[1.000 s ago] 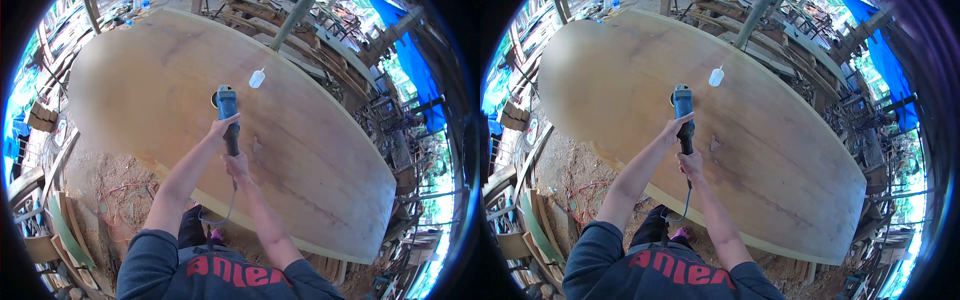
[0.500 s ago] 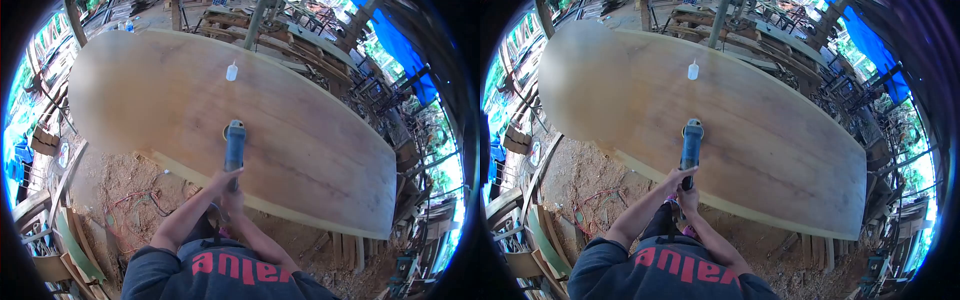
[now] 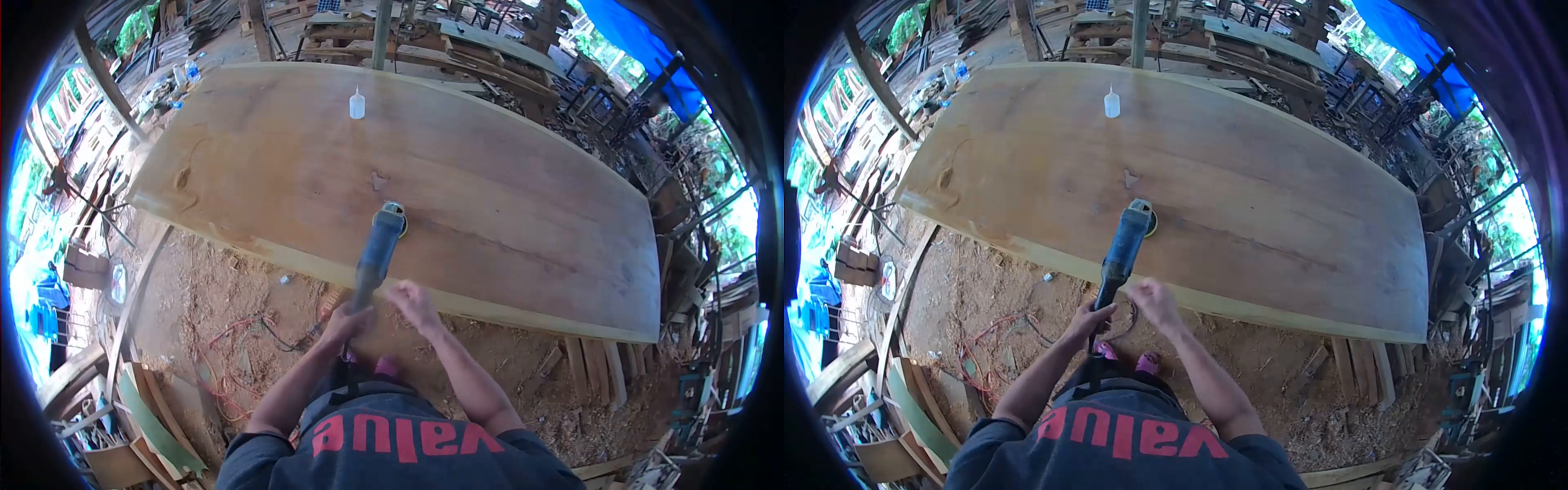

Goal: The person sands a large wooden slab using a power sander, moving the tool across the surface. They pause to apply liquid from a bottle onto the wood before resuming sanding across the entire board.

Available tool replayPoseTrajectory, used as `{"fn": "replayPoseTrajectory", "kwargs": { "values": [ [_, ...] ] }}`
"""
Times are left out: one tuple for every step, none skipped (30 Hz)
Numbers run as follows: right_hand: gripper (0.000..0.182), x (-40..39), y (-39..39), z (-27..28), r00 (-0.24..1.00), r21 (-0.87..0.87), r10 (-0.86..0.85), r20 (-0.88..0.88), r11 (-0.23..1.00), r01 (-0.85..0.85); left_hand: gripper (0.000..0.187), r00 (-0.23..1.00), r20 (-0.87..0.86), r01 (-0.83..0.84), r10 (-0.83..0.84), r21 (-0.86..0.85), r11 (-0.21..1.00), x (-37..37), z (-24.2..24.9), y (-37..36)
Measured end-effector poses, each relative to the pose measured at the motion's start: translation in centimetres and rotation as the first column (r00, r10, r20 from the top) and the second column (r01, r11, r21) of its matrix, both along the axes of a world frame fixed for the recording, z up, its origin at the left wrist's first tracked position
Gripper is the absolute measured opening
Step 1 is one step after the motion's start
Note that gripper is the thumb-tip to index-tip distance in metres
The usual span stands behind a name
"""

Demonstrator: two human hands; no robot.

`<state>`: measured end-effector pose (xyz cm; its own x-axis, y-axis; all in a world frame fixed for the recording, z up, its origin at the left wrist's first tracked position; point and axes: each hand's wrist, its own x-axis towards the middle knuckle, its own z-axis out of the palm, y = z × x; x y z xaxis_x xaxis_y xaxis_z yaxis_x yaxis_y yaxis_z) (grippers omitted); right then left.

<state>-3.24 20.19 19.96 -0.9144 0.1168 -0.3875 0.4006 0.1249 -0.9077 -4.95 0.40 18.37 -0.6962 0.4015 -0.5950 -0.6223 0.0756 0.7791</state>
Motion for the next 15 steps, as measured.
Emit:
{"fn": "replayPoseTrajectory", "kwargs": {
  "values": [
    [0.045, -1.8, 0.4, -1.4, 1.0, -0.005, -0.007, -0.006, 1.0, 0.007, 0.03, 0.998, -0.061, 0.006, -0.008, -0.022, 1.0, -0.2, 0.7, -0.5],
    [0.048, -3.9, 0.8, -3.4, 0.994, -0.125, -0.058, 0.092, 0.99, 0.069, 0.031, 0.992, -0.124, 0.01, -0.015, -0.044, 0.999, -0.5, 1.1, -0.8],
    [0.052, -5.5, 0.7, -4.9, 0.976, -0.237, -0.093, 0.196, 0.961, 0.14, 0.035, 0.991, -0.134, 0.002, -0.014, -0.091, 0.996, -0.8, 0.7, -1.0],
    [0.052, -6.9, 0.3, -5.9, 0.977, -0.24, -0.095, 0.19, 0.96, 0.14, 0.037, 0.974, -0.219, 0.002, -0.051, -0.218, 0.976, -0.9, -0.3, -1.2],
    [0.054, -8.2, -0.3, -6.9, 0.972, -0.336, -0.107, 0.211, 0.926, 0.175, 0.037, 0.961, -0.271, -0.012, -0.059, -0.251, 0.968, -0.9, -1.3, -1.4],
    [0.055, -9.4, -1.1, -7.4, 0.966, -0.426, -0.116, 0.232, 0.88, 0.209, 0.037, 0.944, -0.323, -0.026, -0.069, -0.282, 0.959, -0.9, -1.8, -1.6],
    [0.048, -9.5, -3.1, -2.8, 0.951, -0.496, -0.237, 0.201, 0.812, 0.307, 0.043, 0.957, -0.266, 0.019, -0.114, -0.334, 0.942, -1.2, -1.4, -1.6],
    [0.048, -9.9, -4.2, -2.7, 0.95, -0.495, -0.24, 0.201, 0.812, 0.31, 0.043, 0.957, -0.266, 0.022, -0.117, -0.334, 0.942, -1.1, -1.1, -1.6],
    [0.045, -10.2, -5.1, -2.9, 0.93, -0.496, -0.325, 0.171, 0.787, 0.367, 0.043, 0.947, -0.3, -0.006, -0.115, -0.375, 0.927, -1.0, -0.8, -1.4],
    [0.042, -10.5, -5.4, -3.0, 0.902, -0.498, -0.409, 0.141, 0.758, 0.422, 0.044, 0.936, -0.333, -0.035, -0.115, -0.414, 0.91, -1.1, -0.6, -1.2],
    [0.037, -11.0, -5.5, -3.3, 0.886, -0.502, -0.442, 0.142, 0.739, 0.449, 0.043, 0.94, -0.324, -0.037, -0.108, -0.412, 0.911, -1.4, -0.6, -1.2],
    [0.037, -11.8, -5.3, -3.0, 0.885, -0.505, -0.446, 0.138, 0.736, 0.45, 0.043, 0.938, -0.328, -0.035, -0.113, -0.413, 0.91, -2.0, -0.9, -1.0],
    [0.037, -12.8, -5.0, -2.8, 0.887, -0.502, -0.437, 0.151, 0.739, 0.45, 0.041, 0.917, -0.388, -0.085, -0.097, -0.426, 0.901, -2.9, -1.5, -0.6],
    [0.037, -13.6, -4.7, -2.7, 0.888, -0.498, -0.428, 0.17, 0.74, 0.452, 0.04, 0.894, -0.441, -0.133, -0.084, -0.438, 0.889, -3.5, -1.9, -0.2],
    [0.037, -15.0, -4.3, -3.0, 0.888, -0.501, -0.428, 0.167, 0.739, 0.45, 0.037, 0.91, -0.408, -0.133, -0.071, -0.451, 0.882, -4.8, -1.4, 0.5]
  ]
}}
